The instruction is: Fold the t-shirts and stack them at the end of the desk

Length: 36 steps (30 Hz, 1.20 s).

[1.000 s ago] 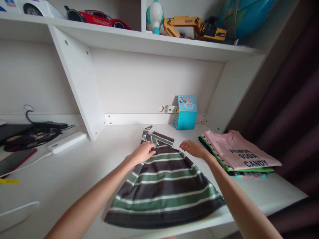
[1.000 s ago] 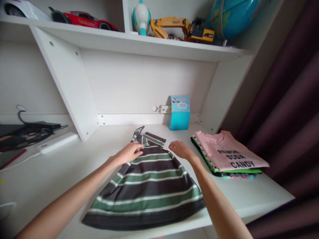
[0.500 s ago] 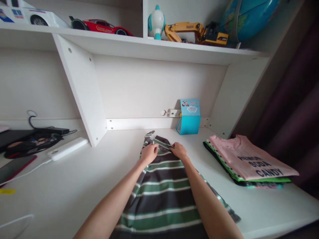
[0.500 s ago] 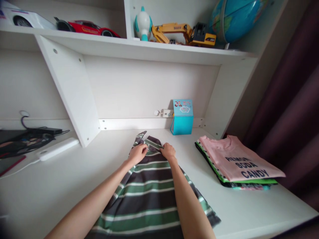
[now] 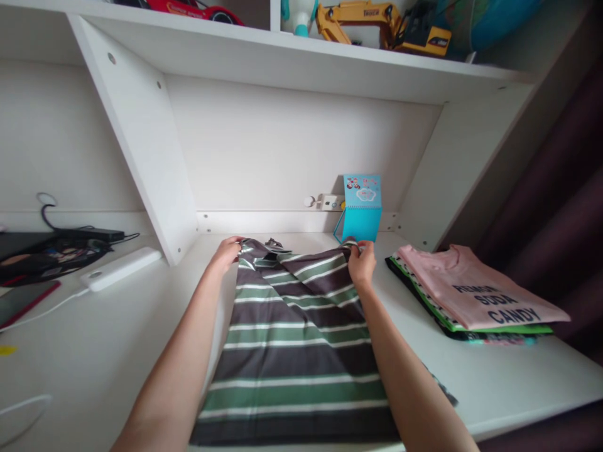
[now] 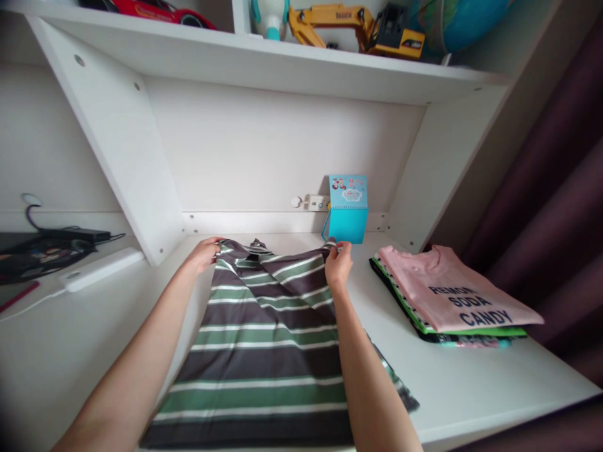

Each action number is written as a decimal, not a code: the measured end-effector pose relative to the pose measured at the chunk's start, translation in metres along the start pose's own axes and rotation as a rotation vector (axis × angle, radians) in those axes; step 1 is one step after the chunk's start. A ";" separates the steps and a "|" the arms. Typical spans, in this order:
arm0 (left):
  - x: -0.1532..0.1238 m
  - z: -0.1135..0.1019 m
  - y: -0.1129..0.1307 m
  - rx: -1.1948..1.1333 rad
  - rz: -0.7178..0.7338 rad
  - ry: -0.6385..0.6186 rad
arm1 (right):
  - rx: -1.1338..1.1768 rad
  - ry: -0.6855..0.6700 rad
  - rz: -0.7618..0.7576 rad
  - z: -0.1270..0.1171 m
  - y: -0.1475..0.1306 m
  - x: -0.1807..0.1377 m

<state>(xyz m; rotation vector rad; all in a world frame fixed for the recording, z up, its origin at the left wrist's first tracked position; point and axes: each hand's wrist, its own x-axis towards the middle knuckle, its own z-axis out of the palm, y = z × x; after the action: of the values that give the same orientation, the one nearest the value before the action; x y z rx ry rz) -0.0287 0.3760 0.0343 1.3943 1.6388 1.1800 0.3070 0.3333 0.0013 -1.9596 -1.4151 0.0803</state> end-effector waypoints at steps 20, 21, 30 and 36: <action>-0.011 0.006 -0.002 0.800 0.202 0.058 | -0.266 0.031 -0.120 -0.001 -0.013 -0.024; -0.012 0.014 0.001 0.773 0.303 -0.004 | -0.279 -0.029 -0.159 0.001 -0.017 -0.026; -0.041 0.075 -0.011 0.710 0.519 -0.548 | -0.332 -0.402 -0.231 0.027 -0.015 -0.035; -0.031 0.063 -0.028 0.843 0.248 -0.422 | -0.335 -0.489 -0.240 0.043 -0.008 -0.034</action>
<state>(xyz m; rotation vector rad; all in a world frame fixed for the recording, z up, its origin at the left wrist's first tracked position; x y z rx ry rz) 0.0244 0.3585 -0.0164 2.2234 1.7388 0.2211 0.2690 0.3273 -0.0377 -2.1067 -2.0866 0.2386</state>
